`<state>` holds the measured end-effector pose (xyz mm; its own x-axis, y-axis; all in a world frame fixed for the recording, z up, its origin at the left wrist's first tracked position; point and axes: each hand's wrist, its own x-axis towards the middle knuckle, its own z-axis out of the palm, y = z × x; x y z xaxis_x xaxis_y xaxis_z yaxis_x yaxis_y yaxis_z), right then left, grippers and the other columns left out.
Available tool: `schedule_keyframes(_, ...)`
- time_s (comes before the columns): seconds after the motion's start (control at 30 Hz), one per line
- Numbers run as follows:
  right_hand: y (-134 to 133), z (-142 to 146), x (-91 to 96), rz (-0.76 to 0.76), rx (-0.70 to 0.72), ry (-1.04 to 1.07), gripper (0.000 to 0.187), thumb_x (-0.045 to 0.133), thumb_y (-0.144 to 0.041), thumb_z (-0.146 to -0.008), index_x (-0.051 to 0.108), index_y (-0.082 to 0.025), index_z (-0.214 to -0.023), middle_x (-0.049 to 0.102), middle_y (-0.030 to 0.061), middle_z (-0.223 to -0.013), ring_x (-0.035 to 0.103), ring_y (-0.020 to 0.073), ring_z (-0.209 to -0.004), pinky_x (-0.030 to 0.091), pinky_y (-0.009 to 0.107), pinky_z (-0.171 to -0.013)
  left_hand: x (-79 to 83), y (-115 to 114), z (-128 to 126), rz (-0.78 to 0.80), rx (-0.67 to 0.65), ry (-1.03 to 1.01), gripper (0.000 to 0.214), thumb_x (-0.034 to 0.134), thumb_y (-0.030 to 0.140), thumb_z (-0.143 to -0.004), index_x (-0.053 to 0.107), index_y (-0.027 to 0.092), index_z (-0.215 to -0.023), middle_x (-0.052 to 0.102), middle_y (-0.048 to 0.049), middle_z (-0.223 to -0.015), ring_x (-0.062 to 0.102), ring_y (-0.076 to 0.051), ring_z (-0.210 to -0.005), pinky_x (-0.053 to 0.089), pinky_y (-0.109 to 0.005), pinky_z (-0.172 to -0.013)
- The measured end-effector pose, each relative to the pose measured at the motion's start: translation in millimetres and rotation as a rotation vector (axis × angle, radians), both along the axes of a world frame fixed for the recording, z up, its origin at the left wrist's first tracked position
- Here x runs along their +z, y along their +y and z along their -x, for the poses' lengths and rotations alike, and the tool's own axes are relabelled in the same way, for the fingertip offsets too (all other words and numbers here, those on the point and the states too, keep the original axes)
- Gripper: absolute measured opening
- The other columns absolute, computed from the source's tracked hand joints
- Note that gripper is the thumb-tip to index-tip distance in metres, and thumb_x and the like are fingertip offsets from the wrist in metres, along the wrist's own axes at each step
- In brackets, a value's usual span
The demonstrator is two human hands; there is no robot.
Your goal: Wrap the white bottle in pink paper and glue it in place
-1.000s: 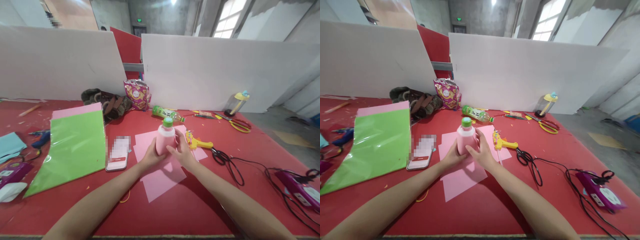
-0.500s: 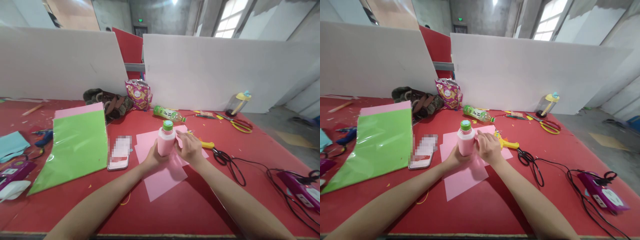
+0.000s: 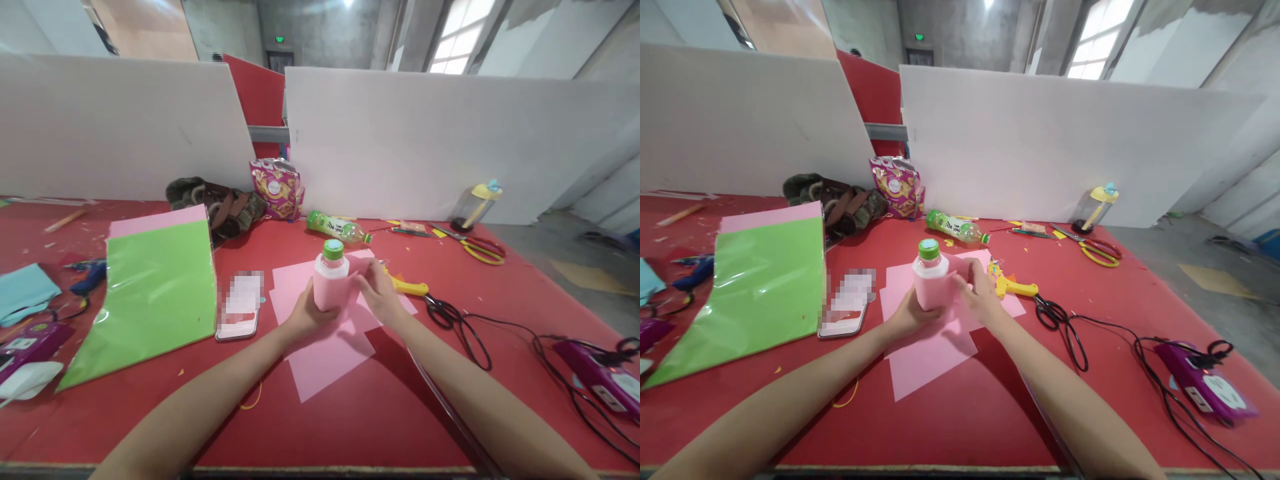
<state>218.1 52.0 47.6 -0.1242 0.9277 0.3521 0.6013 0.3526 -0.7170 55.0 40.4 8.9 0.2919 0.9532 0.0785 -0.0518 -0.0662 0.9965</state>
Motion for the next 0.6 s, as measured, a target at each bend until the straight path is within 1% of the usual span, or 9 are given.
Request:
schedule_keyframes(0.07, -2, 1, -3.1, 0.084, 0.105, 0.0, 0.035, 0.052, -0.038, -0.072, 0.043, -0.02, -0.099, 0.058, 0.0041, -0.082, 0.055, 0.0184, -0.072, 0.044, 0.031, -0.065, 4.5, -4, 0, 0.037, -0.032, -0.136, 0.047, 0.067, 0.018, -0.06, 0.05, 0.017, -0.104, 0.06, -0.0091, -0.098, 0.055, -0.025, -0.088, 0.046, -0.036, -0.073)
schedule_keyframes(0.13, -3, 1, -4.1, 0.165, 0.163, -0.012, 0.045, 0.06, -0.036, -0.065, 0.043, -0.021, -0.104, 0.058, 0.0051, -0.091, 0.055, 0.0206, -0.082, 0.043, 0.034, -0.073, 8.3, -9, -1, 0.163, -0.067, -0.262, 0.032, 0.066, 0.023, -0.065, 0.056, 0.016, -0.094, 0.062, -0.0083, -0.089, 0.058, -0.024, -0.084, 0.047, -0.035, -0.07)
schedule_keyframes(0.17, -3, 1, -3.7, 0.202, 0.171, -0.001, 0.046, 0.062, -0.036, -0.064, 0.044, -0.022, -0.104, 0.058, 0.0051, -0.095, 0.055, 0.0212, -0.087, 0.043, 0.035, -0.076, 9.6, -11, -2, 0.218, -0.063, -0.297, 0.026, 0.066, 0.025, -0.065, 0.059, 0.015, -0.089, 0.063, -0.0082, -0.085, 0.058, -0.023, -0.081, 0.047, -0.034, -0.069)
schedule_keyframes(0.2, -4, 0, -3.0, 0.239, 0.177, 0.036, 0.045, 0.062, -0.036, -0.064, 0.045, -0.022, -0.103, 0.057, 0.0049, -0.097, 0.054, 0.0213, -0.09, 0.043, 0.035, -0.077, 10.5, -12, -4, 0.26, -0.042, -0.324, 0.022, 0.066, 0.026, -0.065, 0.06, 0.014, -0.083, 0.064, -0.0077, -0.08, 0.059, -0.022, -0.077, 0.047, -0.032, -0.067)
schedule_keyframes(0.27, -5, 1, -1.7, 0.32, 0.208, 0.166, 0.042, 0.062, -0.035, -0.064, 0.046, -0.023, -0.101, 0.055, 0.0042, -0.1, 0.054, 0.0201, -0.092, 0.043, 0.034, -0.079, 12.0, -12, -9, 0.304, 0.055, -0.409, 0.019, 0.068, 0.026, -0.061, 0.061, 0.013, -0.072, 0.062, -0.0044, -0.069, 0.059, -0.018, -0.068, 0.046, -0.029, -0.064)
schedule_keyframes(0.37, -9, 6, -2.4, 0.404, 0.248, 0.428, 0.044, 0.065, -0.032, -0.061, 0.044, -0.023, -0.099, 0.053, 0.003, -0.102, 0.055, 0.0167, -0.086, 0.046, 0.031, -0.075, 15.2, -9, -20, 0.316, 0.203, -0.559, 0.019, 0.068, 0.029, -0.058, 0.057, 0.015, -0.064, 0.058, 0.0012, -0.061, 0.056, -0.013, -0.063, 0.045, -0.026, -0.063)
schedule_keyframes(0.47, -15, 15, -4.9, 0.464, 0.22, 0.639, 0.044, 0.064, -0.029, -0.06, 0.043, -0.024, -0.098, 0.05, 0.002, -0.104, 0.056, 0.012, -0.073, 0.049, 0.028, -0.065, 19.1, -4, -30, 0.305, 0.244, -0.578, 0.024, 0.067, 0.034, -0.057, 0.054, 0.015, -0.061, 0.056, 0.0021, -0.058, 0.056, -0.013, -0.064, 0.044, -0.026, -0.066)
schedule_keyframes(0.53, -17, 19, -5.4, 0.493, 0.174, 0.7, 0.041, 0.063, -0.026, -0.059, 0.043, -0.024, -0.096, 0.05, 0.0017, -0.103, 0.054, 0.0086, -0.063, 0.049, 0.026, -0.057, 20.0, -2, -33, 0.3, 0.262, -0.557, 0.027, 0.068, 0.037, -0.056, 0.053, 0.016, -0.061, 0.056, 0.0019, -0.058, 0.056, -0.014, -0.066, 0.044, -0.027, -0.067)
schedule_keyframes(0.6, -17, 19, -4.4, 0.488, 0.13, 0.726, 0.039, 0.062, -0.024, -0.058, 0.044, -0.024, -0.092, 0.05, 0.0015, -0.1, 0.052, 0.0066, -0.057, 0.049, 0.024, -0.053, 19.3, 0, -31, 0.298, 0.275, -0.539, 0.029, 0.069, 0.037, -0.056, 0.054, 0.016, -0.067, 0.059, 0.0004, -0.064, 0.057, -0.015, -0.072, 0.043, -0.027, -0.07)
